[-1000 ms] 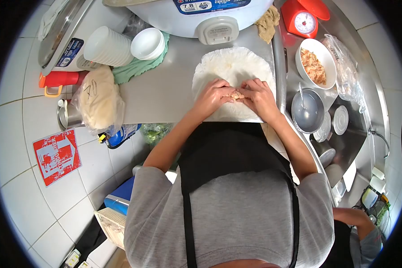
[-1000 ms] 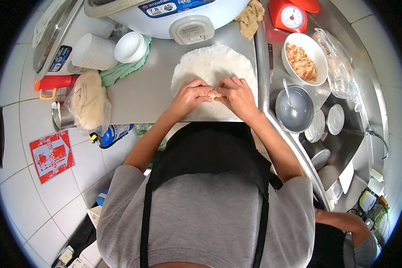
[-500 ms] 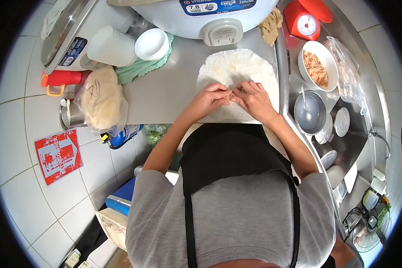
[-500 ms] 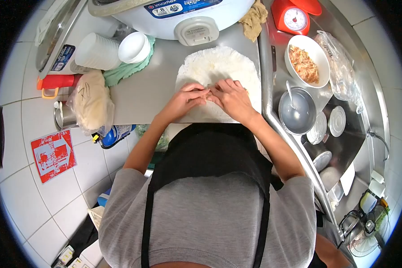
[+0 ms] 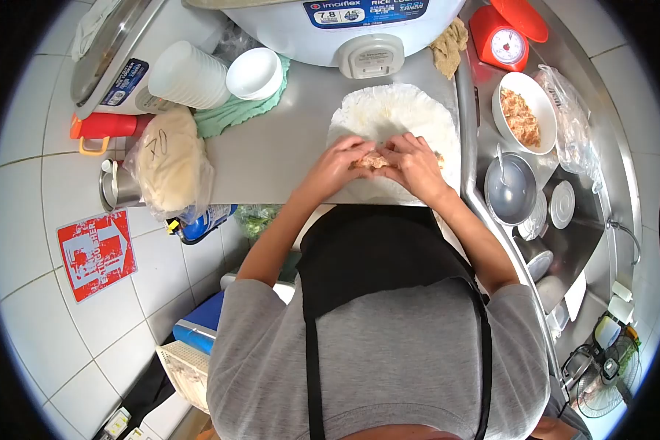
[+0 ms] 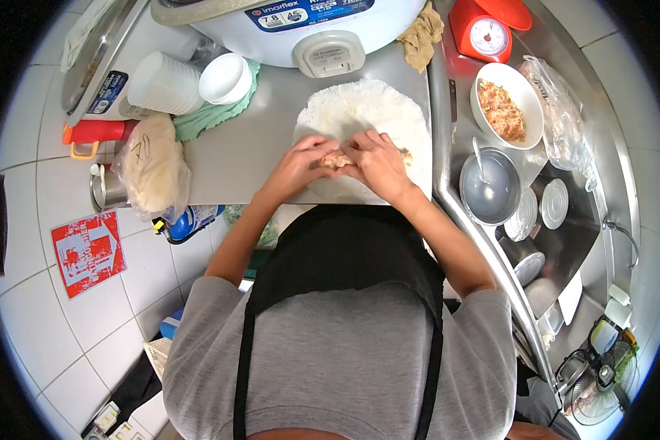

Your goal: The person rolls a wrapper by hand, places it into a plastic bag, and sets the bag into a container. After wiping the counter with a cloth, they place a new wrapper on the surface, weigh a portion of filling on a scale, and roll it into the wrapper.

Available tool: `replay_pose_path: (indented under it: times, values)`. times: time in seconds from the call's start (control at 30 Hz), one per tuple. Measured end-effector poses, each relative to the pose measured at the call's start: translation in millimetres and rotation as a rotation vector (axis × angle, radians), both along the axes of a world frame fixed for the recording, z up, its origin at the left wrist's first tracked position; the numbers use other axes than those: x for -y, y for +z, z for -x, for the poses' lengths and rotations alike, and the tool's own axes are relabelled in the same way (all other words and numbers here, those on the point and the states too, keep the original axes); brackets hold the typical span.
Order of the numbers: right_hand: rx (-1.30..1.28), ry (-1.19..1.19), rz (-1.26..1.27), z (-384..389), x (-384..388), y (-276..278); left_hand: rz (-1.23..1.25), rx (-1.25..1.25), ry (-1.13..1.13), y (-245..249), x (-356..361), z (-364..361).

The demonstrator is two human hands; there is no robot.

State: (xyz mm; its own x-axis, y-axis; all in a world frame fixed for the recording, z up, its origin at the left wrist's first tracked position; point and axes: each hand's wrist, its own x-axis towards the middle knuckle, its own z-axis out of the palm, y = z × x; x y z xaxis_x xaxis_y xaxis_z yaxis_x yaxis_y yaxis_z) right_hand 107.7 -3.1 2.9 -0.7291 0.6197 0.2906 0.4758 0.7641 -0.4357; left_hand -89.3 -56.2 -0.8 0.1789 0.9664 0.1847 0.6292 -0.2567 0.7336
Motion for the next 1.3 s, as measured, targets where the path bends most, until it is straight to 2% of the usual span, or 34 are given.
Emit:
replay_pose_path:
  times: [0.03, 0.13, 0.23, 0.33, 0.63, 0.73, 0.83, 1.03, 1.3]
  values:
    - [-0.021, -0.007, 0.008, -0.3, 0.7, 2.9, -0.037, 0.029, 0.082, 2.7, 5.4, -2.7]
    - [-0.033, -0.034, 0.019, 4.1, 4.0, 2.3, 0.219, 0.1, 0.28, 1.9, 19.9, 1.2]
    - [-0.006, -0.031, -0.013, 9.8, 6.3, -1.5, 0.214, 0.033, 0.338, -1.7, 23.3, -10.5]
    - [0.012, -0.028, -0.058, 17.4, 6.7, -11.1, 0.127, 0.115, 0.364, -4.8, 23.5, -25.2]
    - [0.032, -0.007, -0.131, 31.1, 9.1, -13.8, 0.238, 0.264, 0.479, 13.5, 44.4, -3.0]
    - [0.022, 0.026, -0.075, 27.7, 5.9, -9.9, 0.226, 0.234, 0.353, 14.6, 40.7, -0.7]
    - [0.024, -0.029, 0.021, 10.6, 1.6, 21.1, -0.023, -0.145, 0.203, 14.5, 32.4, -11.5]
    - [0.061, -0.031, 0.065, -42.2, -4.7, 8.4, -0.026, -0.061, -0.093, -14.9, -0.7, -20.0]
    - [-0.027, -0.104, 0.011, -41.7, 2.9, 7.4, -0.156, -0.064, -0.028, -6.3, -4.2, -32.4]
